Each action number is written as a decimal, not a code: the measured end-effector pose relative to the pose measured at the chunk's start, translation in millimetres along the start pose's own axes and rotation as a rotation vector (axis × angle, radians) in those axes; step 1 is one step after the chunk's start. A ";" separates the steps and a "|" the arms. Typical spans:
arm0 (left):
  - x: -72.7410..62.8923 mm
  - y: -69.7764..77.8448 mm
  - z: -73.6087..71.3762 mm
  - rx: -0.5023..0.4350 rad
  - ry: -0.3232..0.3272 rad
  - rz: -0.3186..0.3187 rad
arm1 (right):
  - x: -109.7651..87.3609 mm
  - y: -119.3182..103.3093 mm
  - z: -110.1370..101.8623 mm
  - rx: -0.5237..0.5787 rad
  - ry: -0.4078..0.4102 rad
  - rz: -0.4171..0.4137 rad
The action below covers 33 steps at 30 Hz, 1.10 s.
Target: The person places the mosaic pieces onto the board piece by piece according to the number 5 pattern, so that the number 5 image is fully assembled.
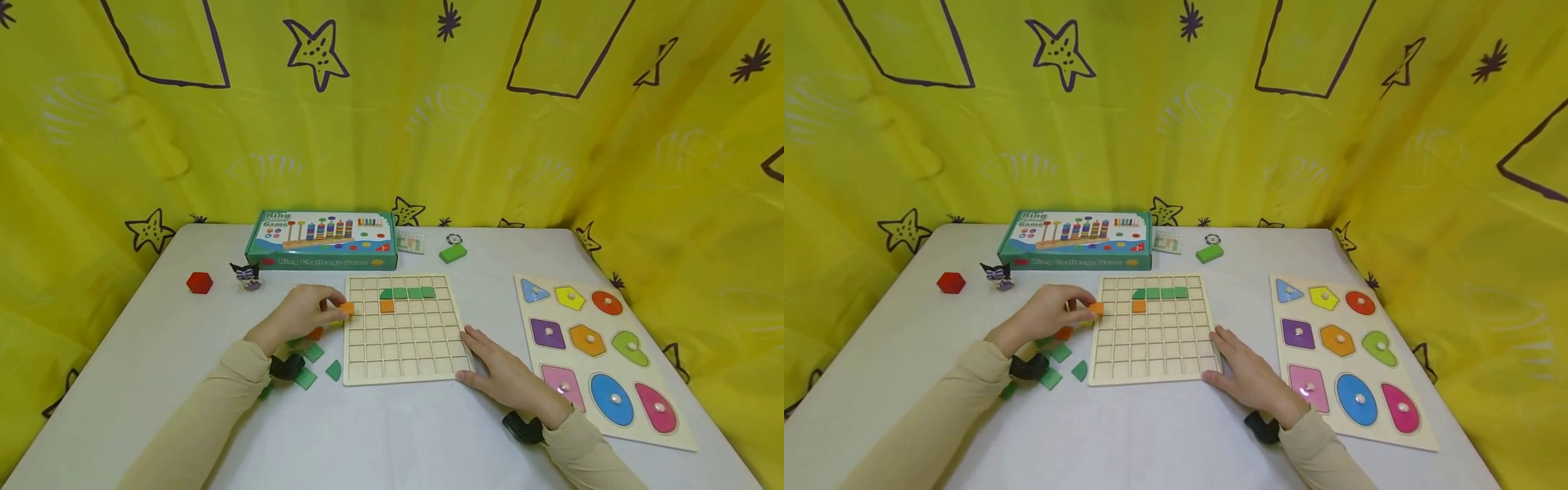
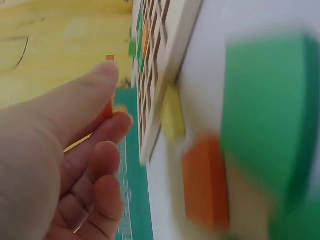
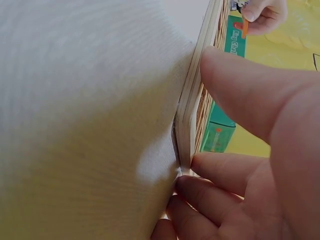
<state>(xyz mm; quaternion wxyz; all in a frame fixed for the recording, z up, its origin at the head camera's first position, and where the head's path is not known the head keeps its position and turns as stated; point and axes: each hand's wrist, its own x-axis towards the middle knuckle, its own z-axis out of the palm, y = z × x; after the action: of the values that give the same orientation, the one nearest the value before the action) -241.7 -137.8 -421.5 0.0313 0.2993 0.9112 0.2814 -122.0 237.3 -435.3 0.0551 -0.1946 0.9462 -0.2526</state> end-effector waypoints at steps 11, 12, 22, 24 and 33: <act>28.9 39.5 31.9 0.064 -0.005 0.132 | -0.9 1.5 0.6 -0.002 0.015 -0.007; 30.3 41.7 34.1 0.089 -0.006 0.144 | -0.9 1.5 1.0 -0.001 0.014 -0.009; 38.4 50.7 43.0 0.236 -0.019 0.139 | -0.8 0.1 0.6 0.002 0.016 -0.014; 39.7 50.4 44.1 0.226 -0.029 0.135 | -0.7 0.0 0.3 0.001 0.022 -0.016; 33.3 39.6 35.4 0.122 -0.051 0.080 | -0.4 0.3 -0.3 0.004 0.006 -0.007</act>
<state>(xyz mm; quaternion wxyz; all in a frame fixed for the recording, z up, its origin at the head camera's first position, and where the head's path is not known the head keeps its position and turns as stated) -240.0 -75.3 -426.4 0.0247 0.3437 0.9129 0.2187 -121.8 237.8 -435.2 0.0516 -0.1970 0.9451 -0.2555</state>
